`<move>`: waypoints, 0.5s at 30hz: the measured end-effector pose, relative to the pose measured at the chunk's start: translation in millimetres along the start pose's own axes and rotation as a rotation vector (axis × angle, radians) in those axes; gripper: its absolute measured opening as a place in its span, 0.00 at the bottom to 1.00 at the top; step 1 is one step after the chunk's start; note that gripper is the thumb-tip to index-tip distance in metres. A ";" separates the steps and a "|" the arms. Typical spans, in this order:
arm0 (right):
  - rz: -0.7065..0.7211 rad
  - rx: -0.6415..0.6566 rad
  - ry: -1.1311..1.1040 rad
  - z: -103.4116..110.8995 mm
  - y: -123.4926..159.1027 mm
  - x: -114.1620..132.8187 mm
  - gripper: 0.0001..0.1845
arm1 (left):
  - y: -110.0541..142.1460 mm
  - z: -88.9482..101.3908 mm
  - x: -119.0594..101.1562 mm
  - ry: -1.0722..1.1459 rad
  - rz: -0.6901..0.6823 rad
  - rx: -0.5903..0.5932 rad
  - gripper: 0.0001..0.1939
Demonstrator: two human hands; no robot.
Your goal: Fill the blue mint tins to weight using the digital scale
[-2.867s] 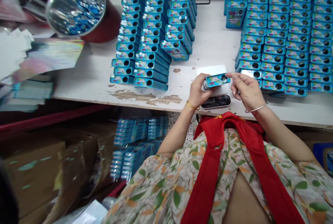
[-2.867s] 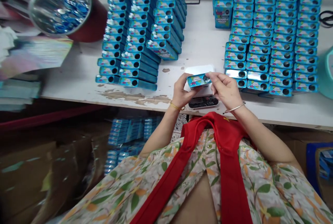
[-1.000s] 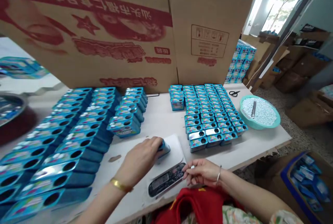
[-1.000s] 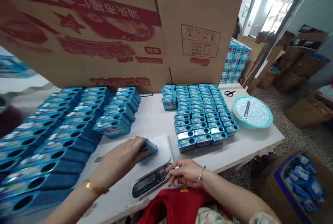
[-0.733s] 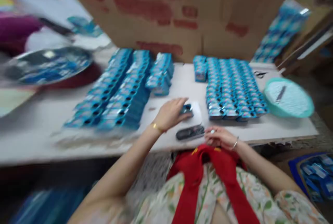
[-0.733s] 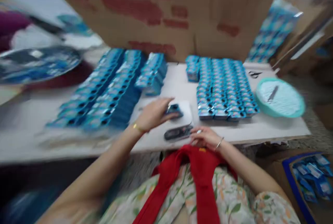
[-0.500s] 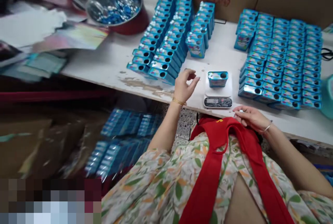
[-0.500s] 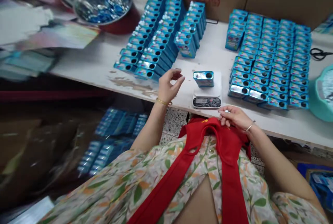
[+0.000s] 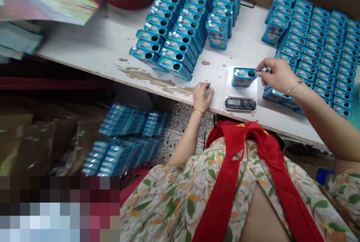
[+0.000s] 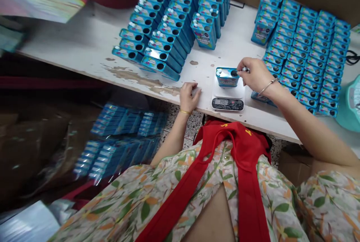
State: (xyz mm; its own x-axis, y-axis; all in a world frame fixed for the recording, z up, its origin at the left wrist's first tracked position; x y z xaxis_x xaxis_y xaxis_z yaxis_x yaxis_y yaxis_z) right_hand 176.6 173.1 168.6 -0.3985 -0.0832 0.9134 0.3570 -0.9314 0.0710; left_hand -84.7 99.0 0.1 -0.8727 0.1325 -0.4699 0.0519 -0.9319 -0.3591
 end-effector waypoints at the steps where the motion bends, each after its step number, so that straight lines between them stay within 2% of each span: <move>1: 0.039 0.015 0.086 -4.4 -4.8 1.2 0.02 | 0.3 0.6 0.2 0.003 0.003 -0.001 0.11; 5: 0.104 0.070 0.408 -21.7 -16.1 3.7 0.04 | 0.5 0.4 0.9 -0.006 0.022 0.020 0.11; 8: 0.019 0.114 0.586 -29.7 -16.0 12.3 0.09 | 1.1 6.5 -5.3 -0.008 0.013 0.047 0.13; 12: -0.124 0.275 0.681 -43.4 -12.1 21.6 0.14 | 4.1 15.5 -5.3 -0.028 -0.051 0.037 0.17; 15: -0.132 0.305 0.713 -45.1 -17.4 21.7 0.14 | 0.5 7.5 6.1 -0.072 -0.119 0.013 0.19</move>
State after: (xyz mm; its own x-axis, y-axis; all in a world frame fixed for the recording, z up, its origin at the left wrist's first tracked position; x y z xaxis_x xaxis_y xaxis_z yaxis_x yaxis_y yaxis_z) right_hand 123.7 171.6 169.1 -0.8629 -0.2824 0.4190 0.4442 -0.8193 0.3625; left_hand -93.6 96.9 3.1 -0.9048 0.2186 -0.3654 -0.0604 -0.9154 -0.3981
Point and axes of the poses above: each hand's wrist, its own y-axis away from the middle knuckle, its own z-axis out of the back of the hand, x = y × z, the point moved 6 cm from there along -y, towards the middle knuckle, and after that the axes turned 12 degrees about -y, right-handed, at the moved point
